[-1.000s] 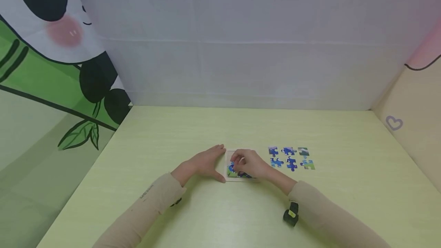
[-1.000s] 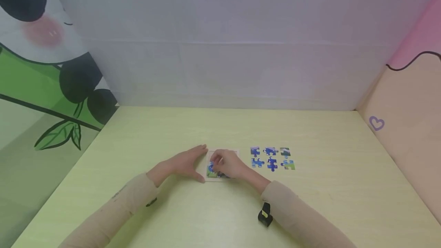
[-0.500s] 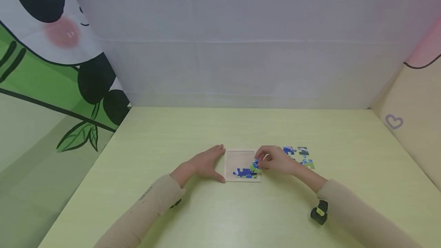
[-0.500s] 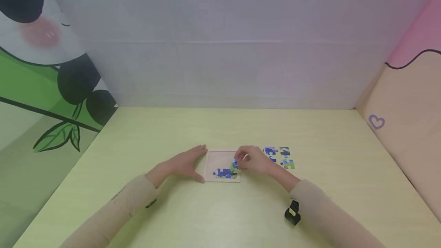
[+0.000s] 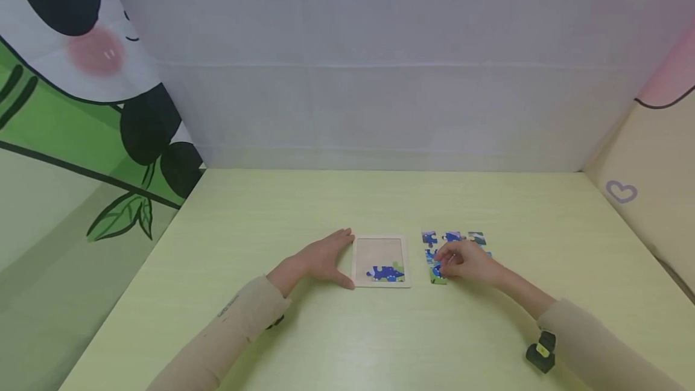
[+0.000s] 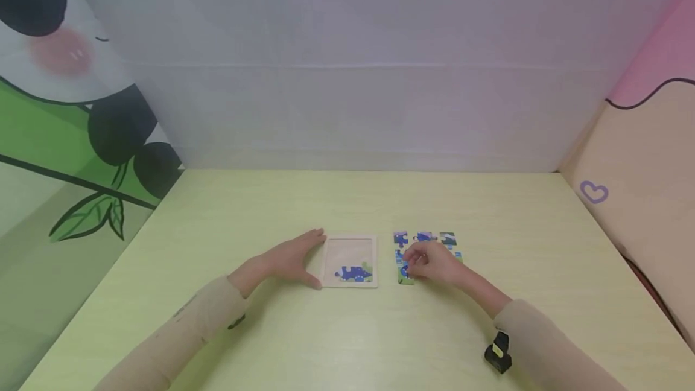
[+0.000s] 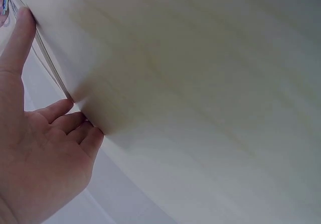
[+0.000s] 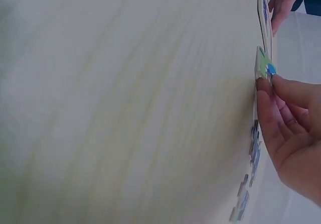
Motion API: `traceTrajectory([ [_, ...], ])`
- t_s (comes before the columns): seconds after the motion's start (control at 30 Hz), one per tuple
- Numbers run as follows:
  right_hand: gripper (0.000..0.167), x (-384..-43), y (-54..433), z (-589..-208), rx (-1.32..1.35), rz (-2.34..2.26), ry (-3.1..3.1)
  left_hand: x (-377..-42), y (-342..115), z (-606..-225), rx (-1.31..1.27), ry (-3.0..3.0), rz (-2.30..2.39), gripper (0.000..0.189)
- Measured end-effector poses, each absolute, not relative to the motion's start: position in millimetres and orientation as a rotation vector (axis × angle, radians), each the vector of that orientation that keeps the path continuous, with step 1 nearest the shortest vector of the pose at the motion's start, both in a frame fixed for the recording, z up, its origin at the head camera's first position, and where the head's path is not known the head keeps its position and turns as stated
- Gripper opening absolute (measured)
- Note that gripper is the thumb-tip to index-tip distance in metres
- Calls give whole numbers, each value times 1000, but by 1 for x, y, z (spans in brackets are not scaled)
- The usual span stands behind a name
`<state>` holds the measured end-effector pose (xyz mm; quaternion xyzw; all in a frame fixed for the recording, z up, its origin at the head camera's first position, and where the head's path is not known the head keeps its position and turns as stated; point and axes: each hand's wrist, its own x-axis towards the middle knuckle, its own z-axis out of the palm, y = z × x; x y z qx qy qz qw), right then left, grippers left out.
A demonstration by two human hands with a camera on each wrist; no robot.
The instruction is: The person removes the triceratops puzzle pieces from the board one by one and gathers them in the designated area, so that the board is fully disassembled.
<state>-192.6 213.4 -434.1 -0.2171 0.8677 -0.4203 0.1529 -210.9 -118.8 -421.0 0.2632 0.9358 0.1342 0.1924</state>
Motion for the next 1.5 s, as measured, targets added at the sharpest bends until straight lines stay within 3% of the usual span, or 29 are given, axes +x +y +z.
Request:
traceTrajectory([
  [1.5,19,-185,212,-441,-755,-1064,2674,-211,-120,-423,746,2636,410,104],
])
